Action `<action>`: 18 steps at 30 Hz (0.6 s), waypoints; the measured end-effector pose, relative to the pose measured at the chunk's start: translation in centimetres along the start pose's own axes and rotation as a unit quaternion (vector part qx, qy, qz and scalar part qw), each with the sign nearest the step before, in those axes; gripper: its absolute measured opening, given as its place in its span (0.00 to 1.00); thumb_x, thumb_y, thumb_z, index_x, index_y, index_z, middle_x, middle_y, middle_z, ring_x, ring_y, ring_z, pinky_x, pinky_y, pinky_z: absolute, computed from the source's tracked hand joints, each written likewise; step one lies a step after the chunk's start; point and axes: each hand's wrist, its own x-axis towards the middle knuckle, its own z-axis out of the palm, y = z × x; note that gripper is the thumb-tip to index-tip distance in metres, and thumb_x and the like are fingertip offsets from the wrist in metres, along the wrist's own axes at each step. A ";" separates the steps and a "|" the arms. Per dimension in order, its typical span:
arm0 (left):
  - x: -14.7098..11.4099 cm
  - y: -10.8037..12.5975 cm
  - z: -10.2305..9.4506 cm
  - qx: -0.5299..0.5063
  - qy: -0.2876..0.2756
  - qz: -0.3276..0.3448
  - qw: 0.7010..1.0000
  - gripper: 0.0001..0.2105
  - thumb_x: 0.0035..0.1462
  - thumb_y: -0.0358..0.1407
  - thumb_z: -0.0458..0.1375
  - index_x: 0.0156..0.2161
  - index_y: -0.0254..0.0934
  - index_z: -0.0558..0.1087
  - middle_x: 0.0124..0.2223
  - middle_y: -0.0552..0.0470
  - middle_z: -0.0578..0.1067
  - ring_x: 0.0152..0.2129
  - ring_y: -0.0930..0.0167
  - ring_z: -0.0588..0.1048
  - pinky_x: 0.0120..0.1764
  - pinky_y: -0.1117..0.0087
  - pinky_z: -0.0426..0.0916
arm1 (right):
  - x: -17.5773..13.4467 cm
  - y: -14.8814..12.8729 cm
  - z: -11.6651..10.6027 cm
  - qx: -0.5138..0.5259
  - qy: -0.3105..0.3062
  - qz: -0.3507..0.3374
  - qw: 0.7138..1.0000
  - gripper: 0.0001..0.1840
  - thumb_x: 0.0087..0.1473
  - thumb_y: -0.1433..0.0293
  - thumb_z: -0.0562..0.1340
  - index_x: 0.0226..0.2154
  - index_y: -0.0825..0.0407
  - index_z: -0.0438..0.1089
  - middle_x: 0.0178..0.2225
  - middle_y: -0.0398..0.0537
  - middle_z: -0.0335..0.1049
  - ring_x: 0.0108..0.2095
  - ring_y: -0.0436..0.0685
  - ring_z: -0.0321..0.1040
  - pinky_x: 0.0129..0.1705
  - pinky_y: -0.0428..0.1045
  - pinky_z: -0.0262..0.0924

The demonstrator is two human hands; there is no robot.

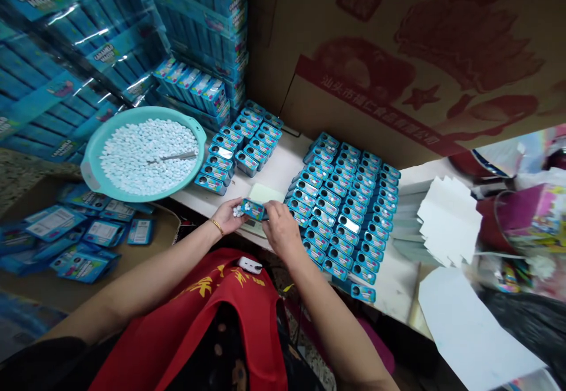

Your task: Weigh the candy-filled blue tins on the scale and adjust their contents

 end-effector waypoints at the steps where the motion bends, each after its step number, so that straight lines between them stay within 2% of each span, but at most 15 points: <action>1: 0.0 0.0 -0.1 0.000 0.001 0.000 1.000 0.06 0.52 0.28 0.51 0.31 0.28 0.70 0.25 0.46 0.73 0.22 0.70 0.72 0.26 0.69 0.68 | 0.0 -0.3 -0.1 -0.018 -0.003 -0.018 1.000 0.19 0.53 0.73 0.52 0.48 0.55 0.58 0.45 0.55 0.62 0.46 0.59 0.55 0.46 0.54 0.54; 4: 0.1 -0.2 -0.2 -0.003 0.001 -0.001 1.000 0.08 0.53 0.29 0.50 0.31 0.27 0.70 0.25 0.45 0.73 0.22 0.70 0.72 0.27 0.69 0.68 | 0.0 -1.0 -0.1 -0.076 -0.025 -0.082 0.993 0.18 0.55 0.74 0.49 0.49 0.54 0.59 0.48 0.54 0.61 0.46 0.59 0.55 0.48 0.56 0.50; 7: 0.2 -0.3 0.0 -0.011 -0.002 0.003 1.000 0.07 0.53 0.28 0.50 0.30 0.27 0.70 0.26 0.45 0.73 0.23 0.71 0.72 0.28 0.69 0.69 | 0.1 -0.6 0.4 -0.098 -0.029 -0.077 0.992 0.18 0.56 0.74 0.49 0.49 0.55 0.59 0.47 0.54 0.62 0.44 0.59 0.56 0.44 0.55 0.53; 10: 0.3 -0.2 0.0 -0.017 -0.006 0.011 1.000 0.07 0.52 0.27 0.51 0.30 0.27 0.71 0.26 0.45 0.73 0.25 0.70 0.73 0.30 0.68 0.69 | 0.0 0.5 1.1 -0.068 -0.015 -0.033 0.997 0.18 0.53 0.74 0.51 0.48 0.55 0.60 0.47 0.54 0.62 0.45 0.60 0.55 0.44 0.54 0.53; 13: 0.1 0.2 -0.4 -0.022 -0.001 0.023 1.000 0.07 0.52 0.28 0.51 0.30 0.27 0.70 0.25 0.45 0.73 0.25 0.70 0.73 0.31 0.69 0.70 | 0.2 1.9 2.4 0.030 0.022 0.037 0.999 0.19 0.48 0.75 0.53 0.46 0.56 0.59 0.44 0.54 0.61 0.45 0.58 0.56 0.46 0.52 0.54; 18: -1.3 1.2 -1.9 -0.010 0.016 0.028 0.999 0.07 0.53 0.28 0.50 0.31 0.27 0.70 0.28 0.42 0.74 0.28 0.69 0.74 0.32 0.69 0.71 | 0.7 3.9 6.0 0.193 0.064 0.163 0.965 0.18 0.43 0.73 0.55 0.41 0.54 0.59 0.37 0.50 0.62 0.37 0.55 0.62 0.39 0.50 0.59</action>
